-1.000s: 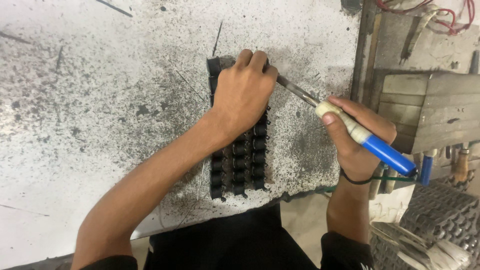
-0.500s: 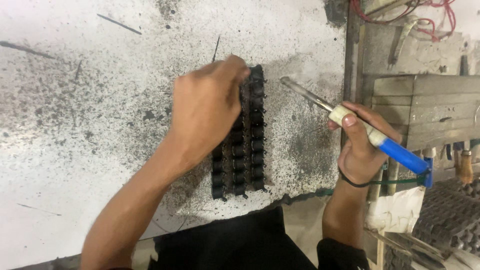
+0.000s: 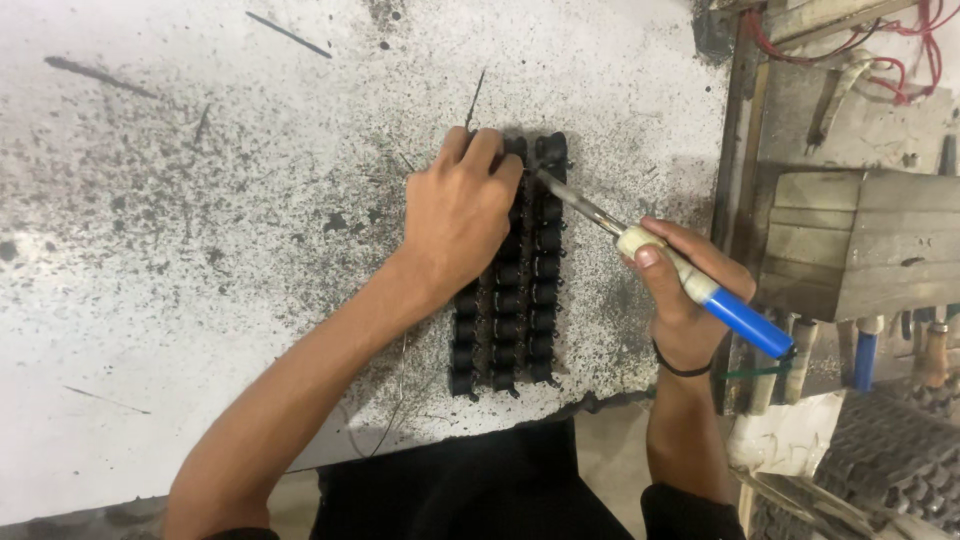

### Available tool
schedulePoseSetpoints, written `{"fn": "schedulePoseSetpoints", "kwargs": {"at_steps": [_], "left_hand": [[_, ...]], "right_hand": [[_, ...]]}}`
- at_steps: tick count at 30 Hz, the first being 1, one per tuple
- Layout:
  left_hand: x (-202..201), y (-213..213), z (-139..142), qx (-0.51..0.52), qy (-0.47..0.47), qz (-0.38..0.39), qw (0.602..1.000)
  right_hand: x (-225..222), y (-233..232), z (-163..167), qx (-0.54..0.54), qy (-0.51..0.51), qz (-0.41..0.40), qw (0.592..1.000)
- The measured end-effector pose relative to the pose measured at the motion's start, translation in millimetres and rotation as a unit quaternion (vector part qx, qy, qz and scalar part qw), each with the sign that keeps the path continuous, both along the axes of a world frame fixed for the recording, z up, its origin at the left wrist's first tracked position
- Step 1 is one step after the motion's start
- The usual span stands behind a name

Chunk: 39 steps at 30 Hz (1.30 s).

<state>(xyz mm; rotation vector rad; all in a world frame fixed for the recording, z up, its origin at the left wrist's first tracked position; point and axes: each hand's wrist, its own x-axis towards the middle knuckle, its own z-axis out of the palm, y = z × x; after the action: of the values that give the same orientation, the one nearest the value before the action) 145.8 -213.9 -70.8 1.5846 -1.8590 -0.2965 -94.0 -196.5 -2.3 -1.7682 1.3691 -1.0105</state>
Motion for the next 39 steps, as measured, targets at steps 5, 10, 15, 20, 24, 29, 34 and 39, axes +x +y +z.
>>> {"fn": "schedulePoseSetpoints", "kwargs": {"at_steps": [5,10,15,20,24,29,34,39], "left_hand": [[-6,-2,-4,-0.006,0.007,-0.016,1.000],[-16,-1,-11,0.006,-0.016,-0.016,1.000],[-19,4,6,0.010,-0.008,-0.004,1.000],[5,28,46,0.211,0.095,0.010,0.973],[16,40,48,-0.029,0.053,0.038,0.997],[-1,41,18,0.025,0.017,0.018,0.999],[-8,38,3,0.005,0.012,0.006,1.000],[-12,34,-2,0.016,0.004,-0.013,1.000]], "right_hand": [[2,-4,7,-0.019,0.051,0.032,0.998],[4,-6,19,-0.047,0.107,0.071,0.991],[7,-1,30,-0.065,0.136,0.088,0.985],[-10,9,33,-0.027,0.037,0.028,0.999],[-14,17,9,-0.053,-0.046,0.020,0.997],[-24,40,-5,-0.018,-0.015,-0.011,1.000],[-23,37,-6,-0.048,0.037,0.013,0.998],[-11,30,5,-0.034,0.080,0.020,0.996]]}}
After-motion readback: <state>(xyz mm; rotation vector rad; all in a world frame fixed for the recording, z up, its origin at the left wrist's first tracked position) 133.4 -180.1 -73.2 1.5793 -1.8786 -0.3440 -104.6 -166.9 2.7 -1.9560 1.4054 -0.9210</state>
